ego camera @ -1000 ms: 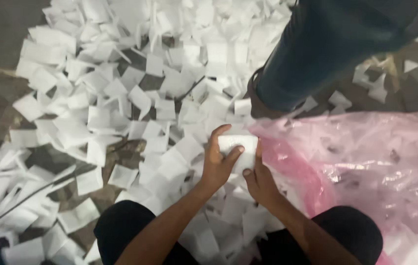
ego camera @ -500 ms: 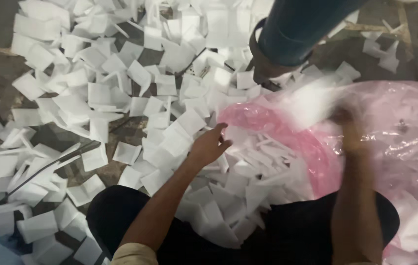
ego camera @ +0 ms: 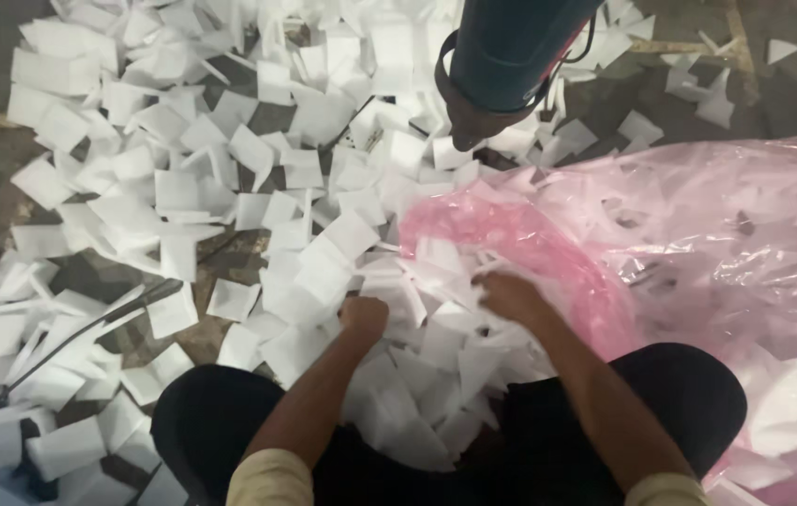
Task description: The person picks up small white foam pieces from the floor and places them into a pink plastic bag. The person repeats this action continuously throughout the clip.
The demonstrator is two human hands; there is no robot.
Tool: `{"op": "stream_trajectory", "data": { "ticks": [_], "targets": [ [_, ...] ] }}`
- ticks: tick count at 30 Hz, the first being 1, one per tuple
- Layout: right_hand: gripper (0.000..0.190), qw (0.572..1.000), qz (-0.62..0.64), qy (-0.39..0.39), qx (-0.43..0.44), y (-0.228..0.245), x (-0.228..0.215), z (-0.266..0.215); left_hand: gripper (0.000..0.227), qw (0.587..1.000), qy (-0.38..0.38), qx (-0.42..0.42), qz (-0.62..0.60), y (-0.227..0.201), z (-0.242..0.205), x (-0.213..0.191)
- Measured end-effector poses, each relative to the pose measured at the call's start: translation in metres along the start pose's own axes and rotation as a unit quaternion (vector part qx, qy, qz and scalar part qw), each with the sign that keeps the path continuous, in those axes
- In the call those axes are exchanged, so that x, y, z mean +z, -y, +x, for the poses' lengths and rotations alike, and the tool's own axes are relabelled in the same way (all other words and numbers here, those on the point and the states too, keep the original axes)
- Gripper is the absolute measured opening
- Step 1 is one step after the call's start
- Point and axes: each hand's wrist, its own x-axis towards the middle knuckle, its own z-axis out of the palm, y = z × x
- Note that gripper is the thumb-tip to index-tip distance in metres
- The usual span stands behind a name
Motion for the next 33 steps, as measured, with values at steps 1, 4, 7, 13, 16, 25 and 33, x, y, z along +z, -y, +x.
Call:
{"op": "stream_trajectory", "data": {
  "ticks": [1, 4, 7, 13, 16, 25, 33],
  "targets": [
    [0.047, 0.999, -0.028, 0.035, -0.013, 0.004, 0.008, -0.001, 0.013, 1.000, -0.012, 0.008, -0.002, 0.003, 0.000, -0.005],
    [0.054, 0.992, -0.117, -0.037, -0.029, 0.003, 0.022, -0.002, 0.014, 0.980, -0.158, 0.052, -0.110, 0.008, -0.013, -0.043],
    [0.043, 0.997, -0.037, -0.066, 0.031, -0.003, 0.029, -0.001, 0.021, 0.967, -0.172, 0.063, -0.176, 0.009, -0.044, -0.097],
    [0.037, 0.990, 0.053, -0.090, 0.092, -0.013, 0.004, 0.001, 0.033, 0.906, -0.247, 0.110, -0.325, 0.002, -0.107, -0.170],
    [0.028, 0.989, 0.076, -0.122, 0.039, -0.012, -0.012, -0.005, 0.041, 0.812, -0.312, 0.097, -0.484, -0.005, -0.110, -0.176],
    [0.031, 0.845, 0.392, -0.306, -0.196, 0.032, -0.078, -0.064, 0.028, 0.650, -0.284, 0.102, -0.698, -0.015, -0.100, -0.177],
    [0.044, 0.765, 0.538, -0.324, -0.139, 0.099, -0.042, -0.054, 0.039, 0.540, -0.270, 0.135, -0.785, -0.048, -0.113, -0.185]
  ]
}}
